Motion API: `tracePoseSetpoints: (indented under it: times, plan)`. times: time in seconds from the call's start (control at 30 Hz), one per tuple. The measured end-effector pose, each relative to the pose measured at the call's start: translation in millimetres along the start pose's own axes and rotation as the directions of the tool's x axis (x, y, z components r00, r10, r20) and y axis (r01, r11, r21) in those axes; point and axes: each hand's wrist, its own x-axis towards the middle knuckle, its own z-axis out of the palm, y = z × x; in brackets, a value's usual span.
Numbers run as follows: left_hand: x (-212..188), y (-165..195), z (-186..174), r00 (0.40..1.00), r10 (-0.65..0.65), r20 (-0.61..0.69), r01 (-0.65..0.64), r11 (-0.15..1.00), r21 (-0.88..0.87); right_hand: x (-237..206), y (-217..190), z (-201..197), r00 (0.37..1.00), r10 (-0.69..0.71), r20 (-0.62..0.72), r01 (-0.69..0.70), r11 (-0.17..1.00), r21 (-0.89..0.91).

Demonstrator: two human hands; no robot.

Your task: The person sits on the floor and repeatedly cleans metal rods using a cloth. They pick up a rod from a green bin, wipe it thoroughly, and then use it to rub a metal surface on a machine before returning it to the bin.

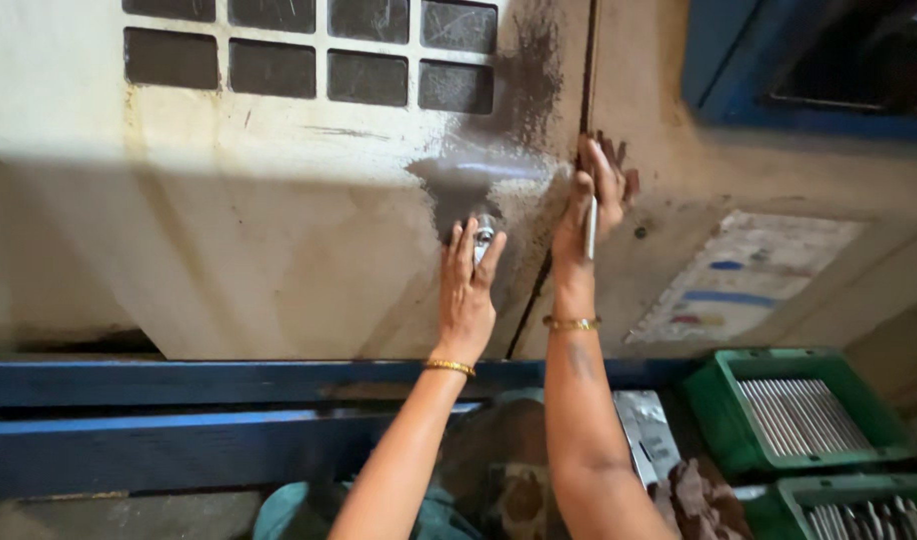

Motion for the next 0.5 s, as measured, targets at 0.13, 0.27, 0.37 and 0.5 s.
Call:
tracePoseSetpoints:
  times: [0.13,0.27,0.37,0.5]
  plan:
    - [-3.5,-8.3,10.0,0.999,-0.006,-0.045,0.006,1.000,-0.006,-16.0,4.9,0.7,0.995,0.097,-0.025,-0.066,0.824,0.563]
    - [-9.4,-17.4,19.6,0.998,-0.008,-0.060,0.007,1.000,-0.023,-22.3,8.1,4.5,0.996,0.084,-0.041,-0.047,0.825,0.563]
    - [-12.0,-21.9,22.4,0.999,-0.012,-0.030,0.011,0.999,-0.037,-25.1,3.6,11.6,0.992,0.092,-0.085,-0.039,0.873,0.486]
    - [-12.9,-22.7,22.0,0.999,-0.019,-0.035,0.018,0.998,-0.053,-28.4,-6.8,19.2,0.991,0.044,-0.124,-0.015,0.974,0.227]
